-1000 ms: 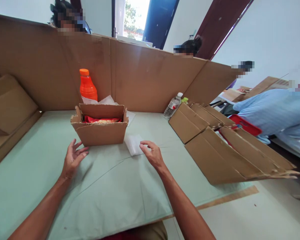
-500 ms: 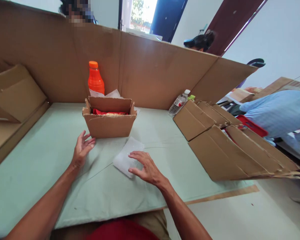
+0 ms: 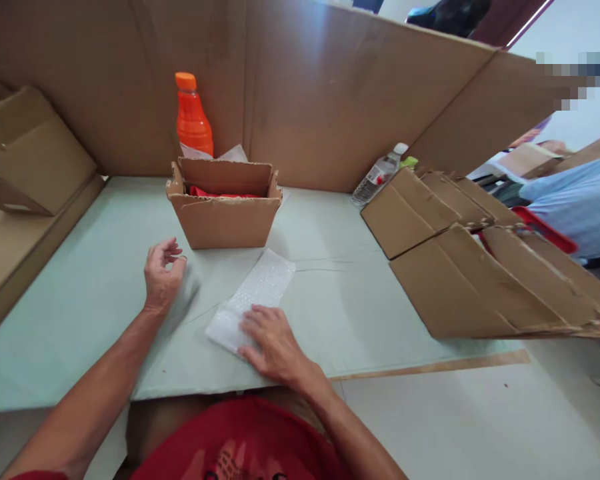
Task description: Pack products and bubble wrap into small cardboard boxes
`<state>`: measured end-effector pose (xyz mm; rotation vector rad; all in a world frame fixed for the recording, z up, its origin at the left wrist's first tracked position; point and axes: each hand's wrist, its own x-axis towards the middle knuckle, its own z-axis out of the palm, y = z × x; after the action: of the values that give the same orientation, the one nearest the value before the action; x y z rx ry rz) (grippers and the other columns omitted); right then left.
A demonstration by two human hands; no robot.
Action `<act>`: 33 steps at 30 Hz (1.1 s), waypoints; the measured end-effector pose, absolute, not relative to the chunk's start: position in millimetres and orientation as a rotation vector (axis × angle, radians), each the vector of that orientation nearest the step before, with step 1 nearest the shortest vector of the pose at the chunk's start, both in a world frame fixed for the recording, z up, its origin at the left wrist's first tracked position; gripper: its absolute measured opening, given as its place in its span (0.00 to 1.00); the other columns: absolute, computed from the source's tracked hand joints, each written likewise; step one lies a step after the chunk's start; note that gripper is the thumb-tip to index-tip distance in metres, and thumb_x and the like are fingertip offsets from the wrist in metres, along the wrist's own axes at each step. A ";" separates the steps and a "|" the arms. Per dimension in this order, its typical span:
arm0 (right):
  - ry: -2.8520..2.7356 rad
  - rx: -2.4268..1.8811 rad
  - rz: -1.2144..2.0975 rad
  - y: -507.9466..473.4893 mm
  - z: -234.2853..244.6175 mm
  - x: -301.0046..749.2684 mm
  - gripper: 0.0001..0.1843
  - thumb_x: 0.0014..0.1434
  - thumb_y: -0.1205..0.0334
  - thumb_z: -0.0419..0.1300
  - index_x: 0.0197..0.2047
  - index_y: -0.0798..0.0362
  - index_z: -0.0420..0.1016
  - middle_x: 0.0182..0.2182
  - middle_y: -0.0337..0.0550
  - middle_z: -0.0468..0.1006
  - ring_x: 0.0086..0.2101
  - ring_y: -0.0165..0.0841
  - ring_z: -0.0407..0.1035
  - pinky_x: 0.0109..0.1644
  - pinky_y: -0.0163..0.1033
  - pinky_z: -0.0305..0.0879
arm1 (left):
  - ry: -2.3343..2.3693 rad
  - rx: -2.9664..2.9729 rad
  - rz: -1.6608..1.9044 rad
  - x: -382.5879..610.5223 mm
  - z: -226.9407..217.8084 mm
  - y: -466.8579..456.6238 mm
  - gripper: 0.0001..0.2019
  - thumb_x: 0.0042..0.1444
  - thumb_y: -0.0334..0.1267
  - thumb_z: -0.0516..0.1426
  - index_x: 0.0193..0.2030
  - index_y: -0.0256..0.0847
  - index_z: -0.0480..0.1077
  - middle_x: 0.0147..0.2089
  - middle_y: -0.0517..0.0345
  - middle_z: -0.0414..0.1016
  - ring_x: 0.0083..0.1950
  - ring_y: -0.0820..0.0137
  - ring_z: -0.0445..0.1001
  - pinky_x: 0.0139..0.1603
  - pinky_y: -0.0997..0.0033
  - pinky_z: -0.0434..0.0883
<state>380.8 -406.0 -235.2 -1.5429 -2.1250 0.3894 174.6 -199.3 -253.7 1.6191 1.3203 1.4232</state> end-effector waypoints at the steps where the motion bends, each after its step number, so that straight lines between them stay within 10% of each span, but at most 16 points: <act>1: -2.147 -1.465 0.442 -413.2 -232.5 373.3 0.19 0.61 0.58 0.64 0.56 0.50 0.75 0.57 0.52 0.78 0.61 0.48 0.66 0.62 0.58 0.63 | 1.300 1.693 1.365 174.4 -247.3 -204.6 0.19 0.52 0.35 0.57 0.52 0.40 0.72 0.47 0.52 0.74 0.45 0.66 0.76 0.39 0.68 0.73; 7: -1.870 -1.609 0.263 -411.2 -231.7 403.7 0.18 0.66 0.59 0.58 0.58 0.48 0.73 0.53 0.49 0.80 0.56 0.42 0.72 0.60 0.52 0.66 | 0.949 2.074 0.742 168.0 -217.2 -257.8 0.19 0.57 0.37 0.56 0.55 0.42 0.73 0.54 0.50 0.77 0.52 0.62 0.75 0.29 0.72 0.72; 13: -1.664 -2.100 -0.052 -351.2 -264.2 468.4 0.23 0.64 0.54 0.58 0.59 0.54 0.73 0.59 0.58 0.75 0.58 0.52 0.67 0.59 0.58 0.64 | 0.893 2.335 0.653 163.2 -251.3 -297.3 0.21 0.53 0.34 0.58 0.54 0.43 0.74 0.57 0.46 0.76 0.61 0.52 0.72 0.61 0.46 0.71; 17: -1.694 -2.041 -0.092 -333.7 -272.9 469.7 0.11 0.63 0.59 0.59 0.45 0.53 0.78 0.55 0.57 0.77 0.56 0.51 0.68 0.55 0.55 0.65 | 0.954 2.434 0.674 169.9 -269.3 -309.9 0.12 0.49 0.29 0.58 0.41 0.43 0.75 0.57 0.43 0.76 0.64 0.46 0.70 0.60 0.40 0.71; 22: -1.751 -1.913 -0.106 -328.0 -262.3 468.4 0.06 0.63 0.66 0.57 0.38 0.50 0.76 0.53 0.49 0.79 0.57 0.46 0.67 0.58 0.53 0.61 | 0.841 2.300 0.735 169.0 -237.6 -342.1 0.10 0.49 0.24 0.55 0.34 0.44 0.68 0.56 0.47 0.77 0.64 0.53 0.71 0.58 0.48 0.73; 29: -1.773 -1.952 -0.021 -300.2 -252.6 480.5 0.14 0.59 0.68 0.60 0.49 0.55 0.76 0.56 0.58 0.76 0.59 0.53 0.64 0.60 0.58 0.59 | 0.631 2.104 0.487 178.6 -189.9 -389.6 0.10 0.55 0.25 0.53 0.37 0.44 0.70 0.34 0.60 0.78 0.35 0.70 0.75 0.39 0.70 0.72; 33: -1.751 -1.828 0.077 -339.1 -244.9 476.1 0.19 0.63 0.60 0.60 0.56 0.52 0.73 0.59 0.54 0.75 0.59 0.50 0.66 0.61 0.58 0.61 | 0.680 2.073 0.477 188.0 -196.8 -392.8 0.12 0.59 0.28 0.54 0.45 0.43 0.73 0.42 0.57 0.82 0.41 0.68 0.79 0.44 0.69 0.74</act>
<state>476.1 -339.1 -244.9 -1.8278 -1.7509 0.0774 188.0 -392.8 -196.8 2.0729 0.6799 0.4766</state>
